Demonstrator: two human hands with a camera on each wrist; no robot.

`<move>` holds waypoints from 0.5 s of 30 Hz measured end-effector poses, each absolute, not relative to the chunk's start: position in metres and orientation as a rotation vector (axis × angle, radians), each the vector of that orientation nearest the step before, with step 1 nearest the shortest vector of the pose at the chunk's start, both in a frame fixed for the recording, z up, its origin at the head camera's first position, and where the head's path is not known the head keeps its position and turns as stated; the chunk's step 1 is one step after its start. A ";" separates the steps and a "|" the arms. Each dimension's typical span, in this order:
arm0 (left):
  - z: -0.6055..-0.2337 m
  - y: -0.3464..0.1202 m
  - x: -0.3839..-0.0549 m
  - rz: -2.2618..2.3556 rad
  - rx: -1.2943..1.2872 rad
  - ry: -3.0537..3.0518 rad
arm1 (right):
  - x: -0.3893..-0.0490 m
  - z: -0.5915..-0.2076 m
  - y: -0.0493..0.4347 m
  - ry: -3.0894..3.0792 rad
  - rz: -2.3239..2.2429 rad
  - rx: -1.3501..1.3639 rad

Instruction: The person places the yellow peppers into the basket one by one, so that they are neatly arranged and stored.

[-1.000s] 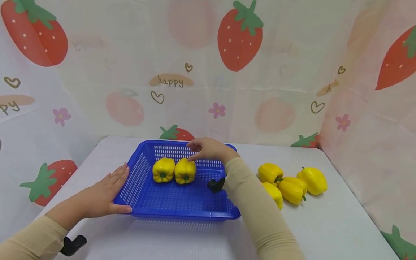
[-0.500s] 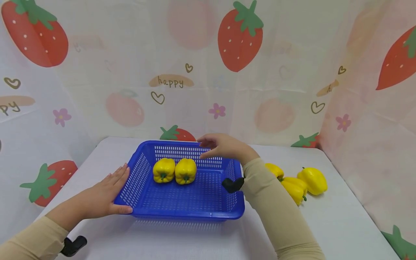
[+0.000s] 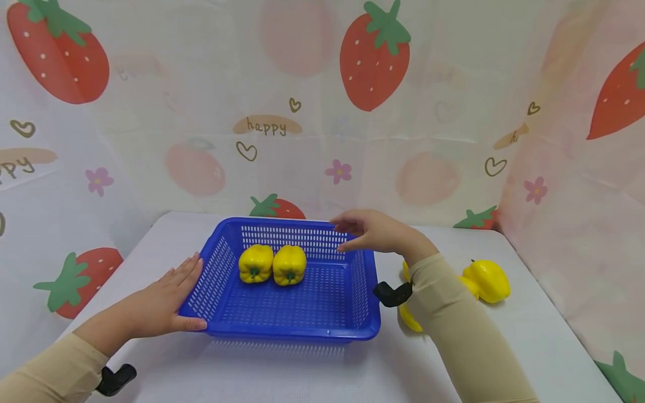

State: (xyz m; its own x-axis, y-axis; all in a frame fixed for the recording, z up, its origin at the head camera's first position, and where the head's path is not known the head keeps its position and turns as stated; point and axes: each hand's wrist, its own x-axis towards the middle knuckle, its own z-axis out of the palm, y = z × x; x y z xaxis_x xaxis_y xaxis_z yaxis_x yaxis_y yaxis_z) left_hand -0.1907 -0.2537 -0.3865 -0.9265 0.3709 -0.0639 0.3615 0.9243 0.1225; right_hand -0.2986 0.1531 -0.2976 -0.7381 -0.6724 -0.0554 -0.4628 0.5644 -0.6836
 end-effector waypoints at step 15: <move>-0.384 -0.253 -0.190 0.176 0.573 2.989 | -0.281 -0.304 0.196 2.533 -0.905 -0.892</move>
State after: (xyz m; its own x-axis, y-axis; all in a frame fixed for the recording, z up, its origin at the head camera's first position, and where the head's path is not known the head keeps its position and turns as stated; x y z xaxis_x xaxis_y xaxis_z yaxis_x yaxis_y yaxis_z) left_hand -0.1900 -0.2532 -0.3842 -0.9252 0.3732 -0.0694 0.3624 0.9228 0.1307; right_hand -0.2814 0.1962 -0.3044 -0.7594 -0.6463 -0.0747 -0.4525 0.6072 -0.6531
